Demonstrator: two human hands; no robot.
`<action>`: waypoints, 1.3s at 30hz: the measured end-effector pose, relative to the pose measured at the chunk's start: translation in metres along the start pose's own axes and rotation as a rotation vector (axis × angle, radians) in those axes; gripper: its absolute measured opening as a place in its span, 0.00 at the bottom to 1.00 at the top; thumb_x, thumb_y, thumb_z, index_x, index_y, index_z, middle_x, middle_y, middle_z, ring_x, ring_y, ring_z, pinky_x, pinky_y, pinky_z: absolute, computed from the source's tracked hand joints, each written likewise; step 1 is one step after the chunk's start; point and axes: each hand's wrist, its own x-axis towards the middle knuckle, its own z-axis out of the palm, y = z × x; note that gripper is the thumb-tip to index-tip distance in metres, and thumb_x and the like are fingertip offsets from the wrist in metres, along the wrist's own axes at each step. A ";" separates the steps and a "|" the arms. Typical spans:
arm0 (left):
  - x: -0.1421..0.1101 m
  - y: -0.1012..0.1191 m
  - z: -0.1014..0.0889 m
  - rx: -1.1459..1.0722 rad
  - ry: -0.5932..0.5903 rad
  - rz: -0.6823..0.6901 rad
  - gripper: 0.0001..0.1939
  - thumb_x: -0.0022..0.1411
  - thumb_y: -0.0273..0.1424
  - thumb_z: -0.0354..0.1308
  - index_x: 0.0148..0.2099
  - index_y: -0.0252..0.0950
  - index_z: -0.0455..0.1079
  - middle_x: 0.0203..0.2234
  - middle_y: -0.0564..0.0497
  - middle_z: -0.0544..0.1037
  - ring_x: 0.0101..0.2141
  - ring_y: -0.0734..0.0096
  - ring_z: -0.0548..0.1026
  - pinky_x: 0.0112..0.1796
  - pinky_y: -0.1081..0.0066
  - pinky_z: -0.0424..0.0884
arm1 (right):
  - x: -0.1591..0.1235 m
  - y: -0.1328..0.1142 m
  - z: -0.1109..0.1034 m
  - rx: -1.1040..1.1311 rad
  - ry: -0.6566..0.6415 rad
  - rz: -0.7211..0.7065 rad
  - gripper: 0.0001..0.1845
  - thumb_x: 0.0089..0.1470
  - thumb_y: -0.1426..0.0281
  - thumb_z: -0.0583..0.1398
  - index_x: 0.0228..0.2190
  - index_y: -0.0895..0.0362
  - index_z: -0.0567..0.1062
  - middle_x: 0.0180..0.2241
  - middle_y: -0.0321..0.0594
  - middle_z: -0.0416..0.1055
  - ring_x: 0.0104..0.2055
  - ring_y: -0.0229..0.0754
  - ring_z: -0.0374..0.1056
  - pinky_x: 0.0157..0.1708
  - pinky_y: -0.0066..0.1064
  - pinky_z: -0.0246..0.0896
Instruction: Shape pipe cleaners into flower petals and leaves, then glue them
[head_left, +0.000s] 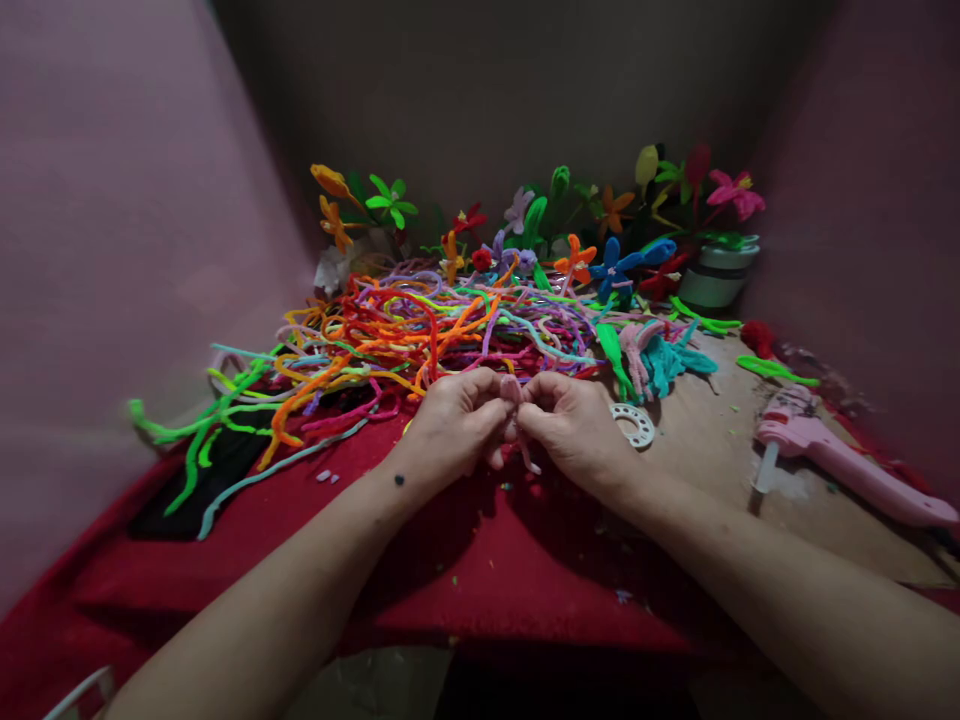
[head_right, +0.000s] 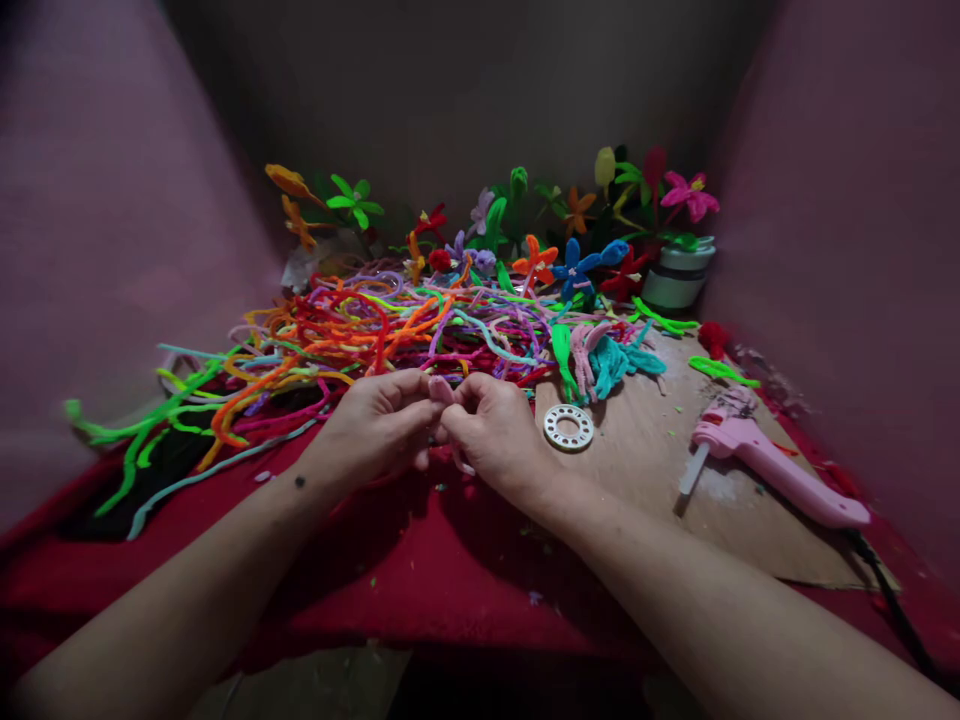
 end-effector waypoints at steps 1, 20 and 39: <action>0.000 0.002 -0.001 -0.026 -0.010 -0.018 0.07 0.54 0.32 0.54 0.32 0.33 0.64 0.18 0.56 0.69 0.12 0.83 0.65 0.09 0.83 0.54 | 0.000 0.000 0.000 0.023 -0.019 0.013 0.07 0.45 0.68 0.56 0.21 0.55 0.63 0.13 0.31 0.64 0.09 0.33 0.56 0.10 0.25 0.48; 0.001 0.007 -0.014 -0.064 -0.026 -0.096 0.08 0.51 0.31 0.56 0.34 0.32 0.69 0.11 0.57 0.68 0.08 0.82 0.60 0.09 0.81 0.53 | 0.004 -0.004 -0.007 0.102 -0.044 0.108 0.12 0.38 0.65 0.65 0.19 0.60 0.70 0.16 0.32 0.66 0.17 0.30 0.58 0.18 0.24 0.52; 0.004 -0.001 -0.008 0.188 0.213 0.374 0.06 0.52 0.32 0.58 0.28 0.34 0.71 0.24 0.52 0.71 0.27 0.74 0.68 0.31 0.76 0.65 | 0.003 0.002 -0.002 0.307 -0.117 0.115 0.15 0.38 0.61 0.64 0.20 0.61 0.72 0.18 0.36 0.69 0.16 0.30 0.58 0.15 0.24 0.50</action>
